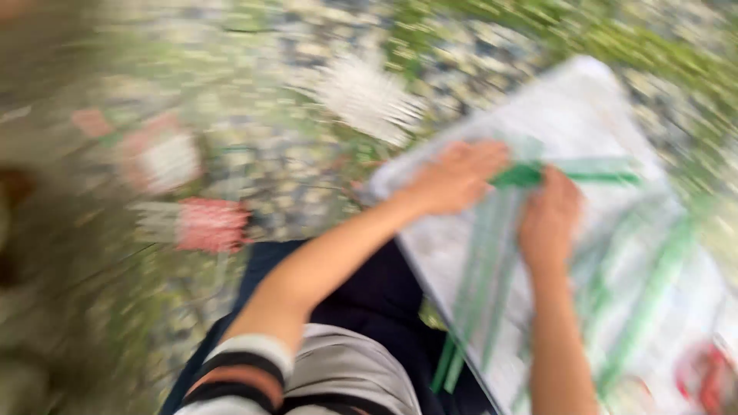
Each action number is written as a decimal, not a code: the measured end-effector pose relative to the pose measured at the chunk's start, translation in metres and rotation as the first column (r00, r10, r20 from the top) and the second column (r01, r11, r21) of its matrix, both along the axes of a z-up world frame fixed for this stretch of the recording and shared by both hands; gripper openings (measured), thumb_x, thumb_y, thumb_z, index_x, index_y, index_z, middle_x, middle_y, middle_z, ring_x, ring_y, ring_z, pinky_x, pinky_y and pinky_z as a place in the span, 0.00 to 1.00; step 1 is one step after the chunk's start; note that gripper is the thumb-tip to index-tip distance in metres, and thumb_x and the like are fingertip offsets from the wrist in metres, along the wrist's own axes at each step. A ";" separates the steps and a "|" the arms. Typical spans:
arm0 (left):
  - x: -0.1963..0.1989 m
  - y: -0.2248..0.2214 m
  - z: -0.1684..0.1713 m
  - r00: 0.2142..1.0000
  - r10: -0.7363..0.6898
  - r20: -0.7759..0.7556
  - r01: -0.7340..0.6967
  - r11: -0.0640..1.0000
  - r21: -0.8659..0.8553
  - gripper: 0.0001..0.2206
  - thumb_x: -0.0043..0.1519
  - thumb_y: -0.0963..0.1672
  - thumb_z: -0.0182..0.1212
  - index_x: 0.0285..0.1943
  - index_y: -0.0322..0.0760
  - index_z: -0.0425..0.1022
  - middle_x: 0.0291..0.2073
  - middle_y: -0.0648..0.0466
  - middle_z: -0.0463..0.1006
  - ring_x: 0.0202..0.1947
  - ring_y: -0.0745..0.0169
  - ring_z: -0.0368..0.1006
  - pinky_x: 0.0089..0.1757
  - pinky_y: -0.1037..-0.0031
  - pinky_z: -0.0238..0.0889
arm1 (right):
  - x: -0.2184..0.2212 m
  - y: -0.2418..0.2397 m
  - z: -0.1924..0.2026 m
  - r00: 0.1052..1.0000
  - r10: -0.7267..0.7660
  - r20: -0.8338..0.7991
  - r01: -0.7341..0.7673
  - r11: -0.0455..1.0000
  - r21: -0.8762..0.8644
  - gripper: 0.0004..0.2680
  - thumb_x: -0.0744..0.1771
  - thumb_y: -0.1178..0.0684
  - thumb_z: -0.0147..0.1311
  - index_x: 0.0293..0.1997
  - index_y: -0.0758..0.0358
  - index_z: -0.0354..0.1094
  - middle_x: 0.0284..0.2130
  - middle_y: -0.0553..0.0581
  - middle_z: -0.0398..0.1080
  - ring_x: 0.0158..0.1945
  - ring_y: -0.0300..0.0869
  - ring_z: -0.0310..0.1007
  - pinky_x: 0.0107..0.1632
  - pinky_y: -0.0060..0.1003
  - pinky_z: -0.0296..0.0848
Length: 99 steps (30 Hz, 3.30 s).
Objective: The person is weaving green plastic strips together on a flat surface to create a mat or basket-like structure.
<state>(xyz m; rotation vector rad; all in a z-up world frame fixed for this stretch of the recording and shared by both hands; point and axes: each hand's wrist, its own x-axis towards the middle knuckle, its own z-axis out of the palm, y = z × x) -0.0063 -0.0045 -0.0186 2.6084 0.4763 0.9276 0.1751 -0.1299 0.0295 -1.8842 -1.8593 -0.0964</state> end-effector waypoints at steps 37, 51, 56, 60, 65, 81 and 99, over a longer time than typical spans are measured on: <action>-0.035 -0.033 0.084 0.978 0.195 -0.068 -0.176 0.960 0.219 0.05 0.63 0.42 0.70 0.45 0.42 0.82 0.35 0.56 0.70 0.34 0.58 0.66 0.33 0.68 0.60 | -0.038 -0.011 0.038 0.965 -0.260 -0.037 0.260 0.966 0.004 0.11 0.68 0.62 0.40 0.56 0.61 0.61 0.56 0.56 0.62 0.58 0.51 0.62 0.47 0.44 0.60; -0.028 -0.040 0.089 0.984 0.177 -0.029 -0.171 0.974 0.147 0.07 0.66 0.40 0.53 0.51 0.34 0.72 0.46 0.52 0.70 0.48 0.54 0.66 0.42 0.66 0.57 | -0.068 -0.061 0.075 0.890 -0.204 -0.408 0.381 0.825 0.418 0.09 0.69 0.59 0.43 0.53 0.60 0.68 0.50 0.53 0.68 0.56 0.49 0.62 0.61 0.42 0.58; -0.028 -0.040 0.089 0.984 0.177 0.025 -0.179 0.976 0.127 0.08 0.68 0.41 0.52 0.51 0.36 0.74 0.46 0.55 0.71 0.47 0.55 0.65 0.44 0.67 0.54 | -0.073 -0.154 0.085 0.816 -0.434 -0.382 0.544 0.800 0.252 0.07 0.68 0.59 0.51 0.50 0.63 0.69 0.40 0.51 0.70 0.45 0.47 0.66 0.54 0.42 0.61; -0.026 -0.039 0.087 0.981 0.178 0.076 -0.187 0.973 0.136 0.09 0.69 0.44 0.52 0.51 0.36 0.75 0.46 0.54 0.71 0.47 0.54 0.65 0.46 0.65 0.53 | -0.074 -0.205 0.072 0.724 -0.637 -0.265 0.669 0.742 0.047 0.06 0.67 0.59 0.58 0.47 0.59 0.69 0.31 0.45 0.67 0.38 0.42 0.64 0.46 0.38 0.59; -0.026 -0.039 0.084 0.981 0.171 0.087 -0.182 0.975 0.129 0.10 0.68 0.45 0.54 0.52 0.36 0.74 0.48 0.53 0.71 0.48 0.52 0.65 0.47 0.63 0.52 | -0.077 -0.191 0.062 0.737 -0.627 -0.252 0.647 0.763 -0.004 0.05 0.64 0.55 0.63 0.40 0.56 0.72 0.24 0.43 0.65 0.31 0.40 0.63 0.40 0.36 0.60; -0.028 -0.039 0.084 0.985 0.150 0.089 -0.155 0.986 0.054 0.10 0.67 0.43 0.57 0.54 0.34 0.73 0.48 0.52 0.69 0.48 0.50 0.63 0.47 0.62 0.52 | -0.063 -0.201 0.100 0.731 -0.651 -0.202 0.503 0.715 -0.486 0.03 0.62 0.56 0.60 0.29 0.60 0.71 0.14 0.51 0.67 0.24 0.49 0.69 0.35 0.41 0.65; -0.027 -0.040 0.086 0.984 0.160 0.081 -0.165 0.984 0.067 0.09 0.66 0.42 0.58 0.53 0.33 0.74 0.46 0.53 0.69 0.47 0.51 0.63 0.46 0.62 0.52 | 0.015 -0.242 0.049 0.539 -0.842 -0.027 0.827 0.535 -0.172 0.02 0.65 0.62 0.60 0.34 0.61 0.72 0.24 0.50 0.68 0.26 0.42 0.68 0.32 0.36 0.69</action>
